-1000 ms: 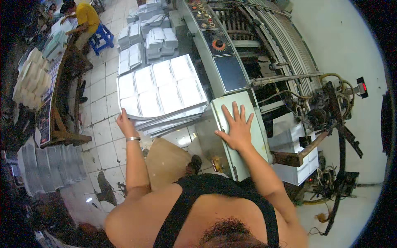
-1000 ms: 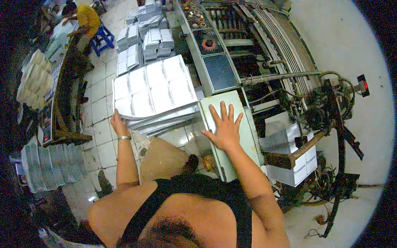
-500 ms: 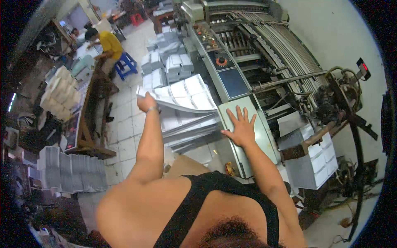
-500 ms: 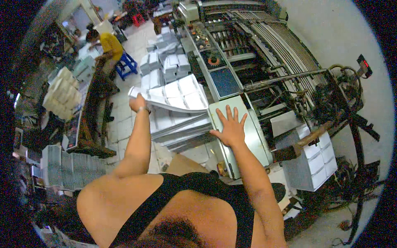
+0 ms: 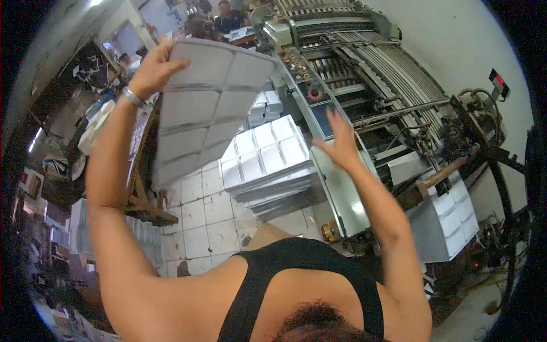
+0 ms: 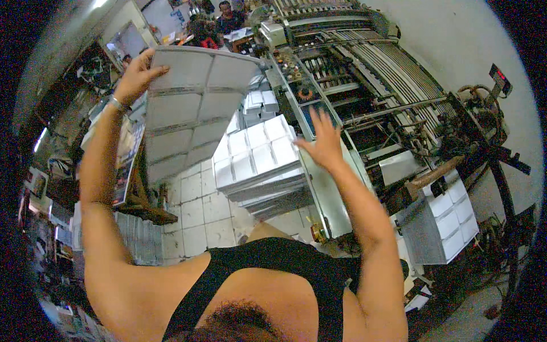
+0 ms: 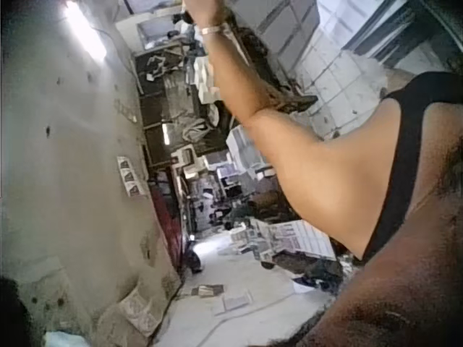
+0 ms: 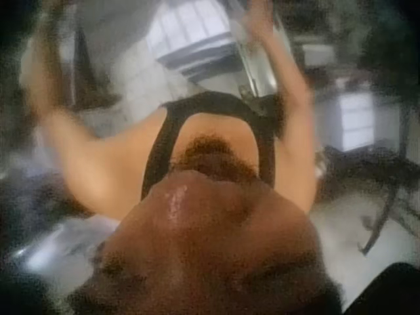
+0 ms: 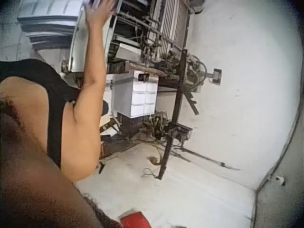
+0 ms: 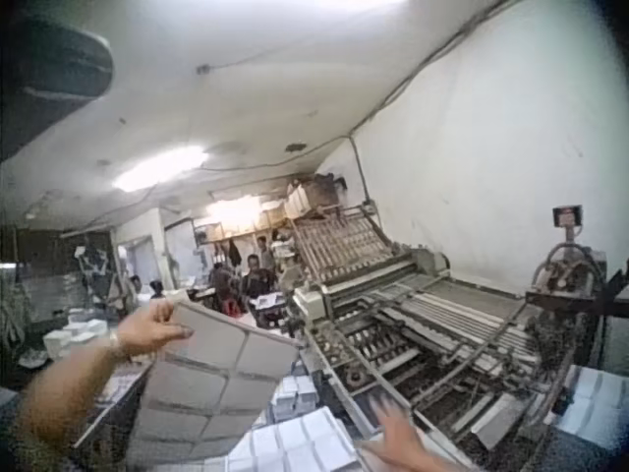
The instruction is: The person picks up large stacks of paper sheets from a pile, fans them out to ensure they are separated, and loads them into the feeder of a large industrial printing or binding machine.
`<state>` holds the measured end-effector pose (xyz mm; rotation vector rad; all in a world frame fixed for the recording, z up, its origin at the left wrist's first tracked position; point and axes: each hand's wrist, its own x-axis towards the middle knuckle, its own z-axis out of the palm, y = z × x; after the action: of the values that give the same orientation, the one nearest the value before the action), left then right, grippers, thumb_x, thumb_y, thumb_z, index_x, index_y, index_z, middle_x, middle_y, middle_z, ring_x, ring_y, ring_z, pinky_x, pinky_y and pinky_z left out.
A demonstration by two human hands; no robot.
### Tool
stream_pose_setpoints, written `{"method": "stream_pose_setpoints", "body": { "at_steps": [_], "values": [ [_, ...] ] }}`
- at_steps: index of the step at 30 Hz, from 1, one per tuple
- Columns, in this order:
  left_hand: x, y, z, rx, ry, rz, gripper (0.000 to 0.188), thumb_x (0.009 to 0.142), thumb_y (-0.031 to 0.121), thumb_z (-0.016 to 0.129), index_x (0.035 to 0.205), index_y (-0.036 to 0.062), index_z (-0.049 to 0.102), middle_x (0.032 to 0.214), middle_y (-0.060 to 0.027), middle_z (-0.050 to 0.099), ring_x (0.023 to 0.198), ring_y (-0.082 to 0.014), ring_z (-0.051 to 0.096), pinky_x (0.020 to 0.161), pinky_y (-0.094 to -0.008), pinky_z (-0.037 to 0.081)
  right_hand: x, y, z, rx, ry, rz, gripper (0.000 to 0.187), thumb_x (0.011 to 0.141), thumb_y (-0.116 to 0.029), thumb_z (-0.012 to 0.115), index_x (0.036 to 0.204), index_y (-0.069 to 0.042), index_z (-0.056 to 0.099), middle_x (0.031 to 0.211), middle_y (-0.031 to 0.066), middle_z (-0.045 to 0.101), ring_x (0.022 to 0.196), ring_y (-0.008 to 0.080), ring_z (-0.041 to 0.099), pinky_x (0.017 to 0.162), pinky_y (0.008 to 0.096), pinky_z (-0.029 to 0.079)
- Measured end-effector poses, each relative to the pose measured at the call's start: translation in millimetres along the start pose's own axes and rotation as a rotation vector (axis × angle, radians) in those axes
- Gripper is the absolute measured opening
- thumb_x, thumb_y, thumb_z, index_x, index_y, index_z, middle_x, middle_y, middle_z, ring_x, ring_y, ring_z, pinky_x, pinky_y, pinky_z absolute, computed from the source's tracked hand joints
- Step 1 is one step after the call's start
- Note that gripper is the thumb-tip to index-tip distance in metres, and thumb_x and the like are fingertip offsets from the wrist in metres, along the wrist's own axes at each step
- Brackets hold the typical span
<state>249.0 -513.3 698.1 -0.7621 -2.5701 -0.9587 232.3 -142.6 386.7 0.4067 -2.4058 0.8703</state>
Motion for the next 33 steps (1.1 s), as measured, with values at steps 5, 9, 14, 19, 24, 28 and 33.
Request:
{"method": "stream_pose_setpoints", "body": {
  "at_steps": [5,9,14,19,24,28,33],
  "values": [
    [-56.3,44.1,-8.5,-0.045,-0.132,0.12,0.039,0.08,0.004,0.06,0.119,0.0012,0.053,0.106,-0.0031,0.059,0.1,-0.0122,0.052,0.091,-0.0265,0.039,100.4,-184.5,-99.1,0.13,-0.073,-0.441,0.106,0.056,-0.046,0.08,0.139,-0.004,0.029,0.131,0.0247,0.044,0.12,0.0359,0.045,0.099,0.0381,0.036],
    [-99.9,30.2,-2.0,0.013,-0.028,-0.003,0.045,0.079,0.015,0.06,0.123,0.0054,0.053,0.122,-0.0067,0.055,0.114,-0.0195,0.048,0.096,-0.0323,0.038,103.6,-252.9,-102.6,-0.106,-0.584,-0.427,0.05,0.063,-0.036,0.077,0.093,0.001,0.064,0.083,0.0193,0.065,0.078,0.0309,0.063,0.074,0.0401,0.049],
    [-189.6,-149.8,-34.3,-0.008,0.239,-0.226,0.042,0.08,0.004,0.053,0.121,-0.0041,0.052,0.128,-0.0136,0.049,0.115,-0.0224,0.046,0.098,-0.0363,0.035,71.1,-261.9,-134.4,-0.083,-0.787,-0.397,0.038,0.066,-0.03,0.072,0.088,0.001,0.066,0.077,0.0163,0.065,0.07,0.0274,0.064,0.066,0.0371,0.051],
    [-210.2,-218.8,7.8,-0.342,0.34,0.21,0.058,0.079,0.016,0.059,0.13,-0.0036,0.038,0.131,-0.0133,0.04,0.113,-0.0235,0.042,0.099,-0.0412,0.032,51.0,-233.5,-200.1,-0.276,-0.773,-0.093,0.037,0.066,-0.027,0.072,0.09,0.001,0.064,0.077,0.0148,0.064,0.07,0.0252,0.064,0.067,0.0354,0.051],
    [-184.0,-83.3,186.5,-0.664,1.017,0.14,0.066,0.089,0.044,0.048,0.14,0.0146,0.019,0.142,-0.0159,0.03,0.131,-0.0322,0.029,0.109,-0.0551,0.014,52.1,-208.5,-265.8,-0.423,-0.616,0.255,0.037,0.067,-0.025,0.073,0.092,0.001,0.063,0.078,0.0133,0.064,0.071,0.023,0.063,0.067,0.0336,0.051],
    [-225.5,-142.3,303.0,-1.256,1.133,-0.567,0.07,0.09,0.041,0.05,0.143,0.0164,0.012,0.141,-0.0077,0.028,0.132,-0.0218,0.024,0.111,-0.0465,0.014,81.6,-215.1,-290.8,-0.445,-0.486,0.345,0.037,0.067,-0.022,0.073,0.093,0.001,0.062,0.079,0.0121,0.064,0.071,0.0212,0.063,0.068,0.0322,0.051],
    [-177.7,-116.0,375.6,-1.873,0.282,-0.52,0.07,0.086,0.028,0.06,0.144,0.022,0.02,0.132,-0.0065,0.042,0.124,-0.0228,0.035,0.102,-0.0468,0.029,76.3,-220.7,-334.2,-0.413,-0.235,0.512,0.037,0.067,-0.02,0.073,0.096,0.001,0.061,0.079,0.0106,0.064,0.071,0.019,0.063,0.069,0.0305,0.051]
  ]
}}
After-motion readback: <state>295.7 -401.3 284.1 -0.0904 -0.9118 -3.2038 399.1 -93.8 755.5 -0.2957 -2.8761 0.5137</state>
